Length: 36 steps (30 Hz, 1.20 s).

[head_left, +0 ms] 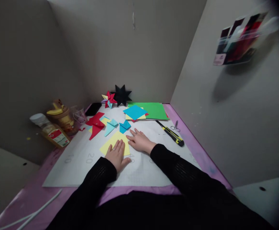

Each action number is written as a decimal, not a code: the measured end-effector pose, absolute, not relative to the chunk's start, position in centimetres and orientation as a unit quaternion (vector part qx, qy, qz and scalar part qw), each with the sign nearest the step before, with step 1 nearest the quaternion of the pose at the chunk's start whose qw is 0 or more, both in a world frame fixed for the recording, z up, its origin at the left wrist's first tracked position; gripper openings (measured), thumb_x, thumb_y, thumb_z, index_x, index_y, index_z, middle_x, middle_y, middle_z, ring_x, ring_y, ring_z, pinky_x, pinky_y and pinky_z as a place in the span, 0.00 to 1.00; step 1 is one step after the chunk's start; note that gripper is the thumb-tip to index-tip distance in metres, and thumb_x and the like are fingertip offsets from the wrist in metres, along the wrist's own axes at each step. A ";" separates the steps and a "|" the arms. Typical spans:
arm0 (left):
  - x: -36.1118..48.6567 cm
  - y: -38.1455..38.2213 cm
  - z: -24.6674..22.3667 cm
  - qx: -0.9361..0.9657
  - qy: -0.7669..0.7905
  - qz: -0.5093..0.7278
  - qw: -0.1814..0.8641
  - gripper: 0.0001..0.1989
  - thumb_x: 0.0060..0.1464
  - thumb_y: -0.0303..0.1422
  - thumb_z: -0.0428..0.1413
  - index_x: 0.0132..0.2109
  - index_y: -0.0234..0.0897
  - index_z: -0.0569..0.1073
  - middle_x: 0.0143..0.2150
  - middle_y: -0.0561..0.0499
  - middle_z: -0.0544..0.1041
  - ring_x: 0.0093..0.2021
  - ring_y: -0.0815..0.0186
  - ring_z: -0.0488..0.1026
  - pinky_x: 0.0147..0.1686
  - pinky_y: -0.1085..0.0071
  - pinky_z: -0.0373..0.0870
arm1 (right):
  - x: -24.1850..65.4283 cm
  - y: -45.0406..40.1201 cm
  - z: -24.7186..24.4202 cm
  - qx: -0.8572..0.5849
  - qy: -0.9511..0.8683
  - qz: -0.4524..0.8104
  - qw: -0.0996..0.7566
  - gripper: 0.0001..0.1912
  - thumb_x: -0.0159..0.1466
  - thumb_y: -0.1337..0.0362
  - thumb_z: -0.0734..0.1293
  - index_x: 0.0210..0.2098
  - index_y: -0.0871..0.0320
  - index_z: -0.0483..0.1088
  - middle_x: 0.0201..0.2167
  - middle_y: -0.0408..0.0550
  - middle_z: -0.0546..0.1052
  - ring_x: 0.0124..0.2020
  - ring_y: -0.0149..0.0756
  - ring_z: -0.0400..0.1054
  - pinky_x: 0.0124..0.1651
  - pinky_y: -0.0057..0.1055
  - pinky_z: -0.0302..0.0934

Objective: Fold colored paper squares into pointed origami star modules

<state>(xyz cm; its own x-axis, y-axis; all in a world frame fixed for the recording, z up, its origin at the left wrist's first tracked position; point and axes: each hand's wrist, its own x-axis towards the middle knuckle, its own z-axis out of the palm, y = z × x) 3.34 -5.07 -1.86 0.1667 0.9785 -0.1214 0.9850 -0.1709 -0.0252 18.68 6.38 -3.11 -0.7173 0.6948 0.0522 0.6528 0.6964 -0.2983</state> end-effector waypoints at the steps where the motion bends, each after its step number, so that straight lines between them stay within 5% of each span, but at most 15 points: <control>1: 3.3 -5.0 -1.9 0.764 0.642 -0.055 0.028 0.39 0.56 0.50 0.43 0.65 0.26 0.48 0.67 0.39 0.44 0.67 0.53 0.41 0.60 0.49 0.46 | 18.7 6.3 -3.2 -0.369 -0.917 0.127 0.088 0.25 0.64 0.55 0.56 0.60 0.52 0.58 0.65 0.52 0.50 0.65 0.54 0.37 0.60 0.55 0.42; 5: 3.1 -5.0 -2.2 0.769 0.637 -0.051 0.021 0.39 0.56 0.50 0.43 0.65 0.28 0.47 0.67 0.40 0.44 0.66 0.52 0.41 0.59 0.49 0.47 | 19.5 5.8 -2.9 -0.329 -0.925 0.132 0.140 0.29 0.64 0.61 0.56 0.63 0.62 0.50 0.65 0.56 0.48 0.66 0.47 0.36 0.62 0.50 0.41; 8: 3.0 -5.0 -2.2 0.769 0.637 -0.050 0.023 0.38 0.56 0.51 0.42 0.66 0.30 0.47 0.68 0.41 0.44 0.67 0.52 0.41 0.59 0.49 0.46 | 20.1 5.0 -2.6 -0.229 -0.948 0.151 0.159 0.26 0.63 0.66 0.56 0.61 0.64 0.55 0.64 0.56 0.51 0.66 0.41 0.37 0.64 0.43 0.41; 14: 3.0 -4.9 -2.4 0.773 0.633 -0.035 0.035 0.39 0.55 0.53 0.41 0.66 0.32 0.47 0.67 0.41 0.46 0.66 0.51 0.41 0.59 0.48 0.45 | 19.9 3.7 -2.9 -0.182 -0.959 0.192 0.098 0.34 0.62 0.60 0.59 0.63 0.68 0.47 0.63 0.62 0.53 0.65 0.44 0.42 0.63 0.43 0.43; 25: 3.1 -5.0 -1.9 0.768 0.638 -0.042 0.048 0.40 0.55 0.52 0.42 0.66 0.29 0.47 0.67 0.40 0.45 0.66 0.51 0.42 0.59 0.49 0.46 | 21.4 4.2 -0.1 -0.108 -0.961 0.249 -0.043 0.30 0.62 0.58 0.62 0.62 0.47 0.51 0.67 0.49 0.38 0.66 0.51 0.28 0.62 0.55 0.30; 36: 0.1 -5.5 -2.1 0.754 0.654 -0.054 0.031 0.38 0.56 0.51 0.42 0.66 0.32 0.47 0.67 0.44 0.46 0.66 0.52 0.42 0.59 0.51 0.48 | 21.9 4.6 0.2 -0.121 -0.943 0.306 -0.052 0.23 0.60 0.59 0.64 0.56 0.43 0.63 0.66 0.44 0.44 0.66 0.50 0.28 0.62 0.57 0.28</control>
